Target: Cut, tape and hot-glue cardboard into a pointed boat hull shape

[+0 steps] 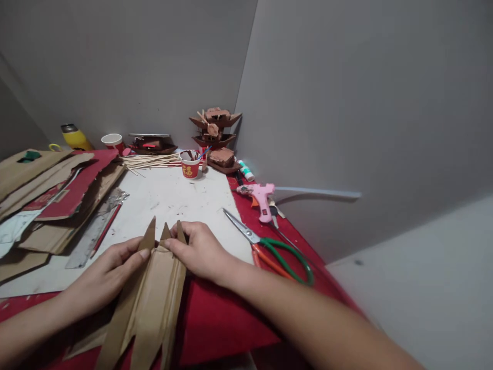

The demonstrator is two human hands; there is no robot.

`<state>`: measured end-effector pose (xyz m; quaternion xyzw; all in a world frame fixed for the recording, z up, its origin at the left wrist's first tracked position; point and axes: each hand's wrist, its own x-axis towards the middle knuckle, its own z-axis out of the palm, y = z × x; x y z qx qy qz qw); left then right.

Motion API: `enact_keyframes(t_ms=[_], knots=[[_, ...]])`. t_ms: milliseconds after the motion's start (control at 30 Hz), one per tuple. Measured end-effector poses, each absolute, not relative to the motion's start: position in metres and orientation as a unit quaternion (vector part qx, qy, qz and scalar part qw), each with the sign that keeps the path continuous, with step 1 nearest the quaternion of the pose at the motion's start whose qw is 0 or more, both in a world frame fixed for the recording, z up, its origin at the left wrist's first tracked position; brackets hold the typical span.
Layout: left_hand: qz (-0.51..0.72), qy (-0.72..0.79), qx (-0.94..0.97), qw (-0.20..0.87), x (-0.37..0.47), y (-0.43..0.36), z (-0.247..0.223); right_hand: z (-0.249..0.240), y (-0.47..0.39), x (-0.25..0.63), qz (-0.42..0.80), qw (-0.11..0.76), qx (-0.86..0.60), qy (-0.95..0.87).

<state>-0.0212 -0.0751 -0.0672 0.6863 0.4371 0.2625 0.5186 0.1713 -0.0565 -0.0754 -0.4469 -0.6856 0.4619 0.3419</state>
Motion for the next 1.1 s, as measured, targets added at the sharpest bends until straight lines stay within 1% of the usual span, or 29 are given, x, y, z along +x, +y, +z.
enact_keyframes(t_ms=[100,167,233,267,333,400,467,600,767,867,967,1100], knots=[[0.254,0.439,0.684,0.525,-0.024,-0.074,-0.065,-0.073,-0.054,0.174,0.423,0.335,-0.468,-0.700],[0.232,0.448,0.695,0.511,-0.025,-0.073,-0.066,-0.072,-0.055,0.176,0.333,0.366,-0.457,-0.739],[0.205,0.458,0.717,0.485,-0.024,-0.073,-0.068,-0.072,-0.056,0.179,0.206,0.386,-0.406,-0.802],[0.191,0.462,0.728,0.468,-0.023,-0.073,-0.069,-0.073,-0.056,0.180,0.151,0.376,-0.373,-0.835],[0.168,0.471,0.750,0.433,-0.021,-0.074,-0.071,-0.073,-0.055,0.182,0.084,0.323,-0.321,-0.886],[0.151,0.478,0.768,0.399,-0.019,-0.077,-0.073,-0.073,-0.055,0.183,0.056,0.271,-0.299,-0.913],[0.138,0.482,0.781,0.372,-0.016,-0.079,-0.073,-0.072,-0.055,0.183,0.048,0.241,-0.295,-0.923],[0.127,0.499,0.788,0.337,-0.011,-0.081,-0.073,-0.073,-0.057,0.179,0.030,0.216,-0.306,-0.927],[0.148,0.510,0.773,0.347,-0.009,-0.078,-0.078,-0.078,-0.060,0.169,-0.058,0.209,-0.307,-0.926],[0.163,0.496,0.758,0.391,-0.012,-0.077,-0.076,-0.077,-0.058,0.172,-0.013,0.225,-0.312,-0.923],[0.202,0.470,0.691,0.510,-0.019,-0.072,-0.068,-0.073,-0.049,0.182,0.081,0.283,-0.353,-0.888],[0.321,0.497,0.459,0.662,-0.035,-0.055,-0.060,-0.070,-0.035,0.192,0.225,0.386,-0.458,-0.768]])
